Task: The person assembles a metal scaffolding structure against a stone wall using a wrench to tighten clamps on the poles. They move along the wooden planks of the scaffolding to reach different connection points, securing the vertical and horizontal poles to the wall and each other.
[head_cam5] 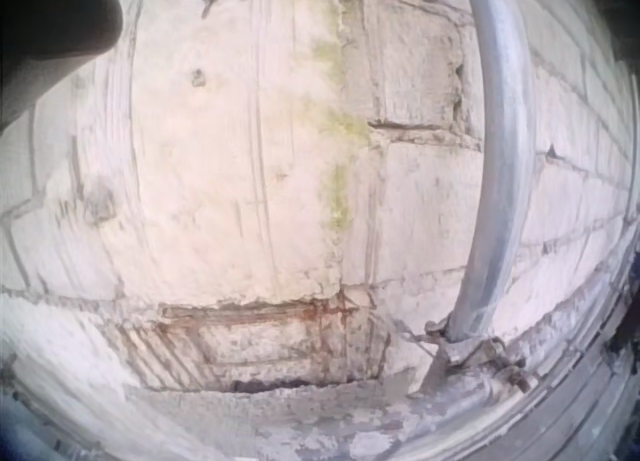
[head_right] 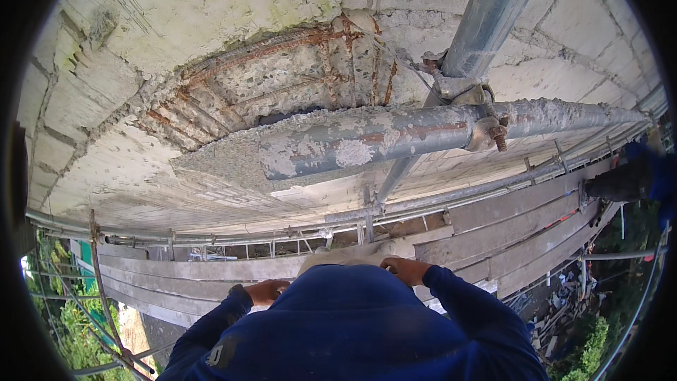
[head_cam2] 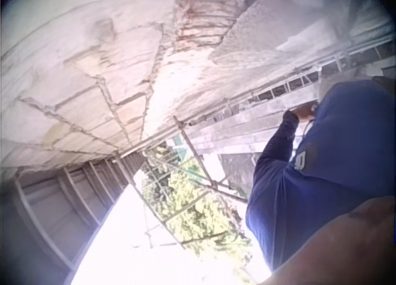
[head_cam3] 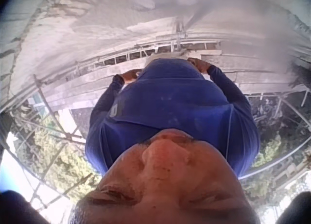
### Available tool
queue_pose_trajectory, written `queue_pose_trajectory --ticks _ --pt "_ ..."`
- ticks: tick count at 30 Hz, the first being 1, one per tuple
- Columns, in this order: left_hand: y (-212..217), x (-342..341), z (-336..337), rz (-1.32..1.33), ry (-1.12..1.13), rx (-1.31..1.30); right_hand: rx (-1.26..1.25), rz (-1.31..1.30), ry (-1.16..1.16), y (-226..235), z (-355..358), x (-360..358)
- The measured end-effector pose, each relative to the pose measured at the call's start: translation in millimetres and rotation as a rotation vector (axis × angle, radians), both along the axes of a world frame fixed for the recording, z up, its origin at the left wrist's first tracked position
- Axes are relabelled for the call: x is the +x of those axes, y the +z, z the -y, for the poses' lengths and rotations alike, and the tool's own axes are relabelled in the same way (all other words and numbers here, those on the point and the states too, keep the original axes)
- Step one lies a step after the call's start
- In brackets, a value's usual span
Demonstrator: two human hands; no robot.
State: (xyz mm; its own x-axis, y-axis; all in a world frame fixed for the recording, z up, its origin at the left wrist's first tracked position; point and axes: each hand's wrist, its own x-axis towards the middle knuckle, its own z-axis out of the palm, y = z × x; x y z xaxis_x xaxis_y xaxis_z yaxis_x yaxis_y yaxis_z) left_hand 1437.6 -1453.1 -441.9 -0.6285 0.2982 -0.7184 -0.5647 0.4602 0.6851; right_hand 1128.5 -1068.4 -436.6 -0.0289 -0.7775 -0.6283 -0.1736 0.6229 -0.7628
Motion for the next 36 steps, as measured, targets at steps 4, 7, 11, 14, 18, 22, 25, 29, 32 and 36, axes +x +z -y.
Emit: queue_pose_trajectory --ticks 4,7,11,14,18,22,25,29,32,36 --pt "0.7 8.4 6.2 -0.061 0.059 0.038 -0.111 -0.174 -0.133 -21.6 -2.5 15.6" --pt "-6.8 4.3 8.2 -0.124 0.046 0.034 0.035 -0.106 -0.320 12.4 32.5 23.1" --pt "-82.8 25.6 33.8 -0.263 0.080 -0.073 -0.143 -0.163 -0.193 -41.1 49.2 20.9" --pt "-53.8 3.1 55.6 -0.136 0.042 -0.042 -0.344 -0.176 -0.037 -63.4 42.7 12.8" --pt "5.0 -59.0 89.5 -0.086 0.233 0.014 -0.100 -0.050 -0.418 -4.1 48.2 -5.9" --pt "60.6 -171.4 73.4 -0.828 0.132 -0.141 -0.382 -0.227 -1.133 34.2 28.9 -63.2" --pt "125.4 -262.8 35.6 -0.596 0.357 0.179 -0.694 -0.313 -1.426 90.9 28.4 -115.0" --pt "196.4 -357.6 -12.2 -0.979 0.226 0.441 -0.972 -0.313 -1.436 144.0 33.6 -177.1" --pt "224.6 -417.0 -45.6 -0.837 0.359 0.670 -0.624 -1.355 -0.948 152.6 26.3 -207.9" --pt "248.8 -462.8 -73.7 -0.754 0.708 0.640 -0.638 -1.398 -0.890 110.6 21.0 -244.2"
